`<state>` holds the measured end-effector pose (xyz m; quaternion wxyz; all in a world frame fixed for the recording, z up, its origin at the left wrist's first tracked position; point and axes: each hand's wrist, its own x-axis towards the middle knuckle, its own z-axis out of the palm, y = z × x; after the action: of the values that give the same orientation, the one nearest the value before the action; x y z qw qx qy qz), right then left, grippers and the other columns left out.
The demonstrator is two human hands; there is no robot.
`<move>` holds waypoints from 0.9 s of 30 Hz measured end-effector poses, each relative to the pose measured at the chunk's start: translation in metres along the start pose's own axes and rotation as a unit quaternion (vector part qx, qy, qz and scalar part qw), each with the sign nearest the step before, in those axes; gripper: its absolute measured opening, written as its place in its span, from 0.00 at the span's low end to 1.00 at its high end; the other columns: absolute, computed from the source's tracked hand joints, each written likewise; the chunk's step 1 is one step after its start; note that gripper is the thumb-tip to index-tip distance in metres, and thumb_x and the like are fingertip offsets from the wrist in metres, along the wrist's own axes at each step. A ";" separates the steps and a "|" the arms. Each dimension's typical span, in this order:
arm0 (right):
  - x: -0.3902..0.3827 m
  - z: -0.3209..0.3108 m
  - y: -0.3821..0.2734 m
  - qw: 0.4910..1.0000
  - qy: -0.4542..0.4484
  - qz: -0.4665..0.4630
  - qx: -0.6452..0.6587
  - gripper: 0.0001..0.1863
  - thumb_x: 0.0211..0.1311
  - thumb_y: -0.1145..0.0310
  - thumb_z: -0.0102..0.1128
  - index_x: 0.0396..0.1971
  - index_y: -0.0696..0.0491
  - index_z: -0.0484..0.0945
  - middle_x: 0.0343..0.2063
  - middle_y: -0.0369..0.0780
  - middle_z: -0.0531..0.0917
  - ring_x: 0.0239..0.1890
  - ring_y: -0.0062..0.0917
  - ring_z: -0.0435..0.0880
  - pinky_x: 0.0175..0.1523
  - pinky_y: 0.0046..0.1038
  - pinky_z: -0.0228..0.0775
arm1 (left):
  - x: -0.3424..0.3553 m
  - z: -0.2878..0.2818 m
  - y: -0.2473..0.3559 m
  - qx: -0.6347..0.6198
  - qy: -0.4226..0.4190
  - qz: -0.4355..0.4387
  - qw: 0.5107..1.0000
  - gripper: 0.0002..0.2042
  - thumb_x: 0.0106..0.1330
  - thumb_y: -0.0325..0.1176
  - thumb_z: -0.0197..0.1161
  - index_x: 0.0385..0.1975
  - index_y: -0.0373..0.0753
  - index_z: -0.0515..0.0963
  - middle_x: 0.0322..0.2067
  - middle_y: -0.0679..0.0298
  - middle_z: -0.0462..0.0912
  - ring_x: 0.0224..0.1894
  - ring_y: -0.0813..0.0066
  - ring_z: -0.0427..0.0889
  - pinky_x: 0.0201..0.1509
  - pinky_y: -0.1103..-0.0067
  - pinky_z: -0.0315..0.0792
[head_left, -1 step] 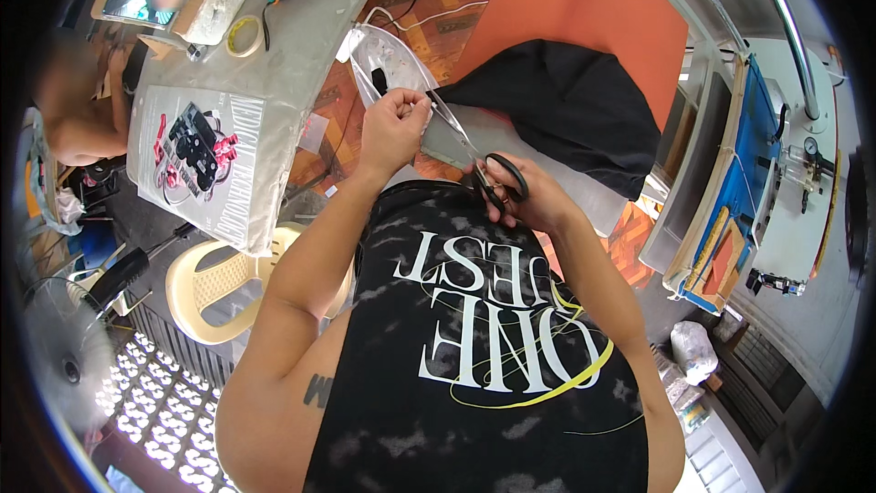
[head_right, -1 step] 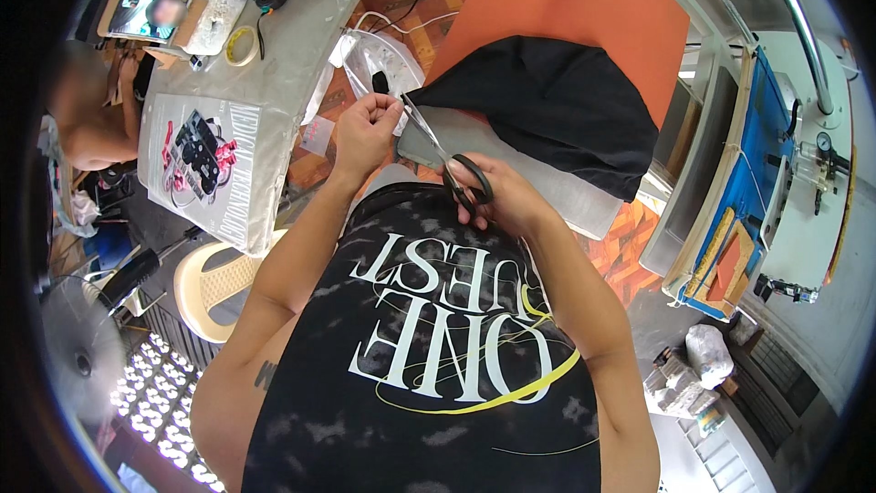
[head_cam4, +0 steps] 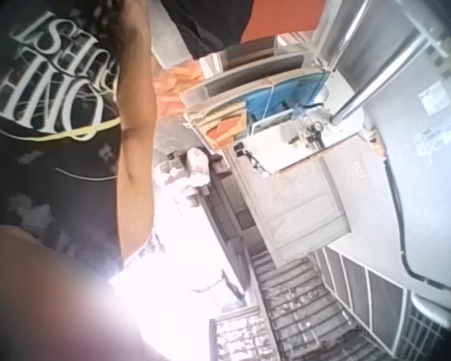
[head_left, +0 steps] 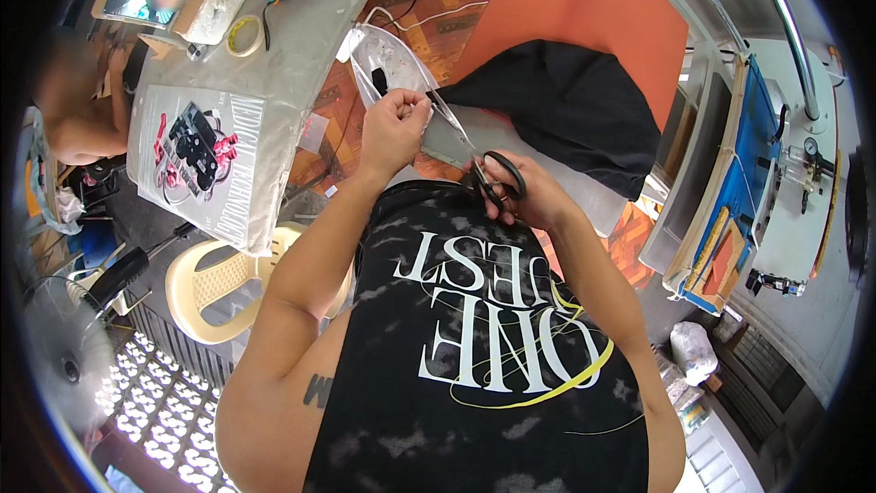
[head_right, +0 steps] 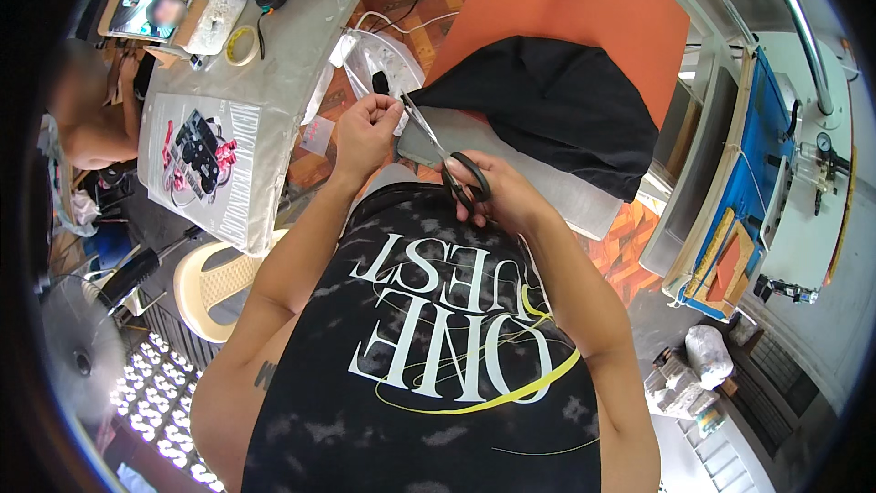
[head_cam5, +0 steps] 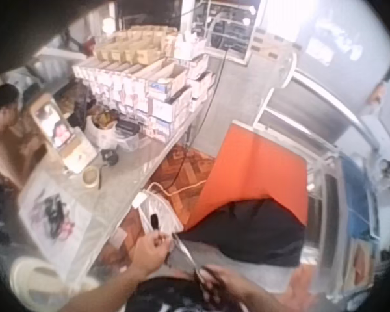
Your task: The person lays a black fabric on a red cutting mat, then uses scissors to trim the edges. They fold and reposition the fabric multiple times to align the edges before cutting. The person continues trimming and adjusting the fabric throughout the clip.
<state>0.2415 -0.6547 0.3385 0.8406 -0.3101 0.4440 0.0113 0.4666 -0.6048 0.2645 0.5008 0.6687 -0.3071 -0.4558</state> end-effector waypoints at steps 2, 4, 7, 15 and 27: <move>0.005 0.001 -0.003 1.000 0.004 -0.014 -0.022 0.26 0.72 0.49 0.58 0.54 0.58 0.77 0.21 0.32 0.76 0.21 0.20 0.81 0.19 0.20 0.65 | -0.003 0.001 0.000 0.006 0.001 -0.012 1.000 0.08 0.69 0.31 0.64 0.34 0.30 0.80 0.19 0.71 0.78 0.20 0.89 0.72 0.24 0.83 0.64; 0.012 0.001 -0.007 0.998 0.010 -0.016 -0.058 0.25 0.71 0.50 0.60 0.54 0.57 0.77 0.22 0.33 0.77 0.21 0.19 0.81 0.20 0.20 0.66 | -0.003 0.001 0.001 -0.003 0.008 0.005 1.000 0.08 0.69 0.31 0.64 0.33 0.30 0.79 0.18 0.71 0.78 0.20 0.89 0.71 0.23 0.83 0.64; 0.023 0.000 -0.013 0.994 0.013 -0.045 -0.099 0.26 0.67 0.48 0.66 0.51 0.55 0.78 0.25 0.33 0.79 0.22 0.18 0.81 0.21 0.19 0.66 | 0.003 0.000 0.002 -0.005 0.006 -0.003 1.000 0.08 0.70 0.31 0.63 0.33 0.31 0.80 0.18 0.71 0.78 0.19 0.89 0.71 0.23 0.83 0.63; 0.042 0.002 -0.021 0.985 0.017 -0.066 -0.161 0.22 0.63 0.52 0.70 0.45 0.55 0.79 0.26 0.34 0.80 0.21 0.16 0.78 0.23 0.19 0.69 | 0.003 -0.005 0.006 -0.029 -0.014 -0.012 0.999 0.08 0.70 0.30 0.63 0.34 0.31 0.80 0.20 0.71 0.79 0.20 0.88 0.72 0.24 0.83 0.64; 0.041 -0.006 -0.022 0.987 -0.002 -0.088 -0.131 0.22 0.63 0.51 0.70 0.42 0.55 0.79 0.22 0.34 0.77 0.18 0.17 0.77 0.24 0.18 0.68 | 0.015 -0.025 -0.011 -0.068 -0.001 -0.064 0.996 0.08 0.71 0.31 0.63 0.35 0.32 0.82 0.24 0.73 0.80 0.25 0.89 0.72 0.28 0.85 0.66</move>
<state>0.2687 -0.6856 0.3161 0.7914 -0.4554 0.4078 -0.0043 0.4951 -0.6046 0.2515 0.5146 0.6508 -0.2322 -0.5077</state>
